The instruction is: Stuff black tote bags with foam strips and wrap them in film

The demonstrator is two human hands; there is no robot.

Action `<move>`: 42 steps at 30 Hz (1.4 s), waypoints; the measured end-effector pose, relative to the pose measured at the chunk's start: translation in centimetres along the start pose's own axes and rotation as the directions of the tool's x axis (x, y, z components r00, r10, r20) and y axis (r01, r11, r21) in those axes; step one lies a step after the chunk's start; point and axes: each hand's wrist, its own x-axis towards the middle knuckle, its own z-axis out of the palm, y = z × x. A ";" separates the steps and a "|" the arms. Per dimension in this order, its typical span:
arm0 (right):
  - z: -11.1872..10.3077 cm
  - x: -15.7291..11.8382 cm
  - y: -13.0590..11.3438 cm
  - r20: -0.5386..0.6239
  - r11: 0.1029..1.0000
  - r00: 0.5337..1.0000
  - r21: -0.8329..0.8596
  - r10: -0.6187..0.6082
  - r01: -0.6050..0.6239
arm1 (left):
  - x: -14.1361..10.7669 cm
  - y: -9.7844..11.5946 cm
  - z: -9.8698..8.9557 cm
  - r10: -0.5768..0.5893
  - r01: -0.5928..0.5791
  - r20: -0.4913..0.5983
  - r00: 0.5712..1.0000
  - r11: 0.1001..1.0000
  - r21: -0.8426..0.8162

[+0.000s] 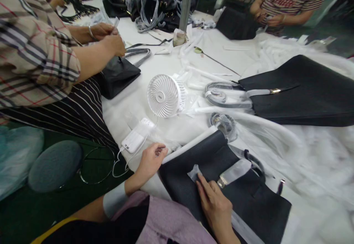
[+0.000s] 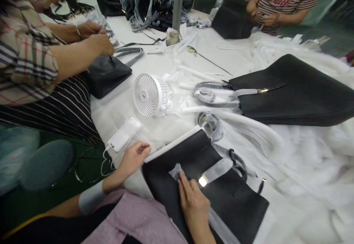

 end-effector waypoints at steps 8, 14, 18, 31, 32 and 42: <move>0.3 -0.4 0.2 -0.012 1.000 1.000 0.009 0.006 -0.006 | 1.5 -1.5 0.9 -0.287 0.413 0.298 0.910 0.673 -0.613; 0.3 -0.4 0.1 0.001 0.998 1.000 0.053 0.022 -0.022 | 3.8 -1.8 1.8 -0.250 0.342 0.264 0.932 0.846 -0.408; 0.0 -0.3 0.0 -0.003 0.998 1.000 0.053 0.021 -0.021 | 4.3 -1.5 1.6 -0.114 0.175 0.214 0.970 0.941 -0.290; -0.2 -0.3 -0.6 0.219 0.990 0.974 -0.136 0.060 -0.030 | -0.1 1.6 5.0 0.628 -0.958 0.745 0.225 0.281 0.052; -0.3 -0.2 -0.7 0.259 0.989 0.964 -0.144 0.063 -0.026 | -0.5 1.5 5.6 0.609 -0.965 0.768 0.198 0.258 0.044; 1.0 -0.6 -1.5 0.484 0.942 0.828 -0.302 0.284 -0.147 | -2.1 -0.5 7.7 0.548 -0.959 0.818 0.175 0.284 0.014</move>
